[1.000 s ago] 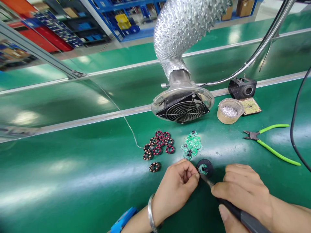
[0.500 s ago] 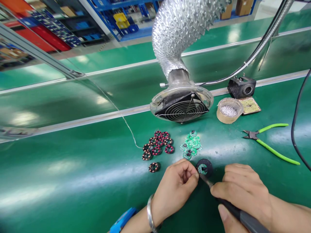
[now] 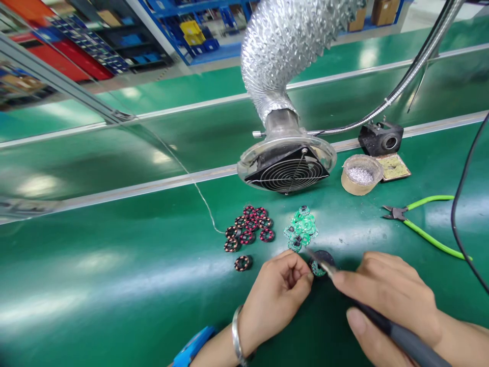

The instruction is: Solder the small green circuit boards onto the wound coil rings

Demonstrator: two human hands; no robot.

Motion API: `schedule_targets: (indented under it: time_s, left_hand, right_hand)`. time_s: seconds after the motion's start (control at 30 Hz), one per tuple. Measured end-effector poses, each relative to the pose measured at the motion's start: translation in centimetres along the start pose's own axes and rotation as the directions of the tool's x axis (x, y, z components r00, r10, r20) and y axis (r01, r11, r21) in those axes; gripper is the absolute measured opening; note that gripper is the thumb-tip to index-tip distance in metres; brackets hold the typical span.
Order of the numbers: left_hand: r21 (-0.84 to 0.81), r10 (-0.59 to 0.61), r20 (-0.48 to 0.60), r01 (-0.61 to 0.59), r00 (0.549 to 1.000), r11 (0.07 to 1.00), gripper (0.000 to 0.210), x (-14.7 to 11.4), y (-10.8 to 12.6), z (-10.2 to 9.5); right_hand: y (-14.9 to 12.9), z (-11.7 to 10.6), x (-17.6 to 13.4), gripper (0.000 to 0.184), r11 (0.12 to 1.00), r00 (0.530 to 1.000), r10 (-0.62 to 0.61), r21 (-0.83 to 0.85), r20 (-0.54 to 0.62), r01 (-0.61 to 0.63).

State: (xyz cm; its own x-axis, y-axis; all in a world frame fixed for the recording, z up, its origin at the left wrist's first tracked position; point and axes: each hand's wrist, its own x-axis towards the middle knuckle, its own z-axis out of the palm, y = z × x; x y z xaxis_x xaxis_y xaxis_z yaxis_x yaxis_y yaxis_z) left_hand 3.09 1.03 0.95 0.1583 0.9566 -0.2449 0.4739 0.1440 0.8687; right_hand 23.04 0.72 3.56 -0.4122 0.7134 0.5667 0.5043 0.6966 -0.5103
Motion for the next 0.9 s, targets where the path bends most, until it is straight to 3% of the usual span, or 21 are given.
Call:
schedule_targets:
  time_s: [0.1,0.27,0.4,0.63,0.77,0.9]
  left_hand:
    - [-0.011,0.005,0.003,-0.005,1.000,1.000,0.014,0.0,-0.1,0.0]
    - [-0.082,0.011,0.010,-0.010,1.000,0.997,0.016,0.1,-0.4,0.0]
    - [-0.121,0.062,-0.011,-0.063,0.998,0.991,0.010,-0.2,-0.8,0.1]
    - [-0.079,0.267,-0.097,-0.275,0.959,0.958,0.008,0.0,-1.0,0.5]
    - [-0.085,0.168,-0.103,-0.177,0.980,0.981,0.009,0.4,-0.6,0.5]
    - [-0.172,0.022,-0.010,-0.024,1.000,0.985,0.008,0.4,-1.1,0.1]
  right_hand:
    - [1.1,0.9,0.6,0.039,0.998,0.997,-0.029,0.050,0.078,0.025]
    - [2.1,2.8,1.0,0.025,0.999,0.964,-0.033,0.049,0.265,0.020]
    - [2.3,2.8,0.9,0.026,0.989,0.966,-0.016,0.145,0.259,-0.022]
    - [2.5,1.9,0.4,0.027,0.953,0.951,0.149,0.219,0.271,-0.211]
    - [2.6,2.6,0.0,0.029,0.959,0.964,0.105,0.232,0.244,-0.163]
    - [2.6,3.4,0.1,0.029,0.968,0.970,0.072,0.217,0.233,-0.124]
